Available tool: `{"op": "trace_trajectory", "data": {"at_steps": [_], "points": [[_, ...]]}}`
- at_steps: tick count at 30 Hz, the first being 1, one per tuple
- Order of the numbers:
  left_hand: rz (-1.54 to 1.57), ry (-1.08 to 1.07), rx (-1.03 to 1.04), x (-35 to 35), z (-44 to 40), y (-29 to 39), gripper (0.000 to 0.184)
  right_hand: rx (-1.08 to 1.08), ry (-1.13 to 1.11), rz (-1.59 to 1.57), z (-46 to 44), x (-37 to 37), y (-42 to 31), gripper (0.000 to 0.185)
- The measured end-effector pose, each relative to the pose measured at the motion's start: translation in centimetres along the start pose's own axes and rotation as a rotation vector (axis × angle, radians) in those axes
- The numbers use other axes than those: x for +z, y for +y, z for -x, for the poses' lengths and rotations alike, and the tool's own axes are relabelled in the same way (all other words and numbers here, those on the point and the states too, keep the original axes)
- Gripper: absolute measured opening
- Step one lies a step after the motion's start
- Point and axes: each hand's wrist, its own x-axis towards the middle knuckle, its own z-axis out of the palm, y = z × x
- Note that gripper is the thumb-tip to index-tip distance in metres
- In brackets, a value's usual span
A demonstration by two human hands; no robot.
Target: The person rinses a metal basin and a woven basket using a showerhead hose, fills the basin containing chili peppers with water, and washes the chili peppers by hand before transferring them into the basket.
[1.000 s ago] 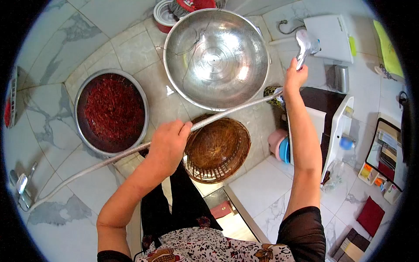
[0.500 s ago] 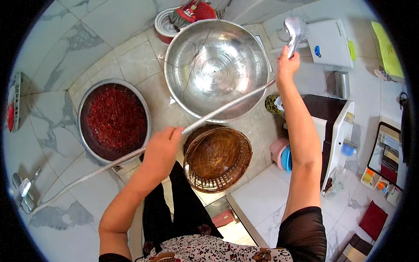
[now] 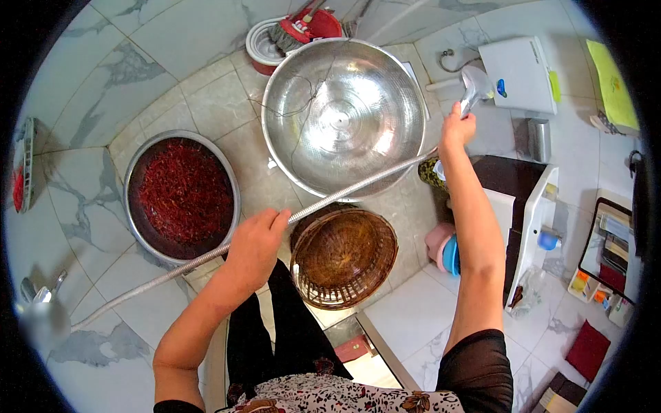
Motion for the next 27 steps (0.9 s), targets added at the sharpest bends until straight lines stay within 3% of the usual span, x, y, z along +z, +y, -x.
{"op": "trace_trajectory", "data": {"at_steps": [5, 14, 23, 26, 27], "points": [[-0.05, 0.029, -0.071, -0.8, -0.6, -0.1, 0.034, -0.143, -0.108, -0.33, -4.7, 6.1, 0.2, 0.034], [0.008, 0.175, -0.074, -2.5, -2.6, -1.5, 0.035, -0.078, -0.094, -0.639, -3.3, 5.1, -7.3, 0.027], [-0.072, 0.087, -0.014, -2.6, -1.8, -1.6, 0.042, 0.076, 0.044, -0.314, -5.3, 5.9, 0.3, 0.034], [-0.148, 0.079, 0.0, -2.7, -1.7, -1.8, 0.043, 0.067, 0.002, -0.264, -4.7, 6.2, -1.5, 0.032], [-0.149, 0.076, 0.0, -2.7, -1.8, -1.9, 0.043, 0.103, -0.07, -0.419, -3.7, 6.2, -3.8, 0.031]]}}
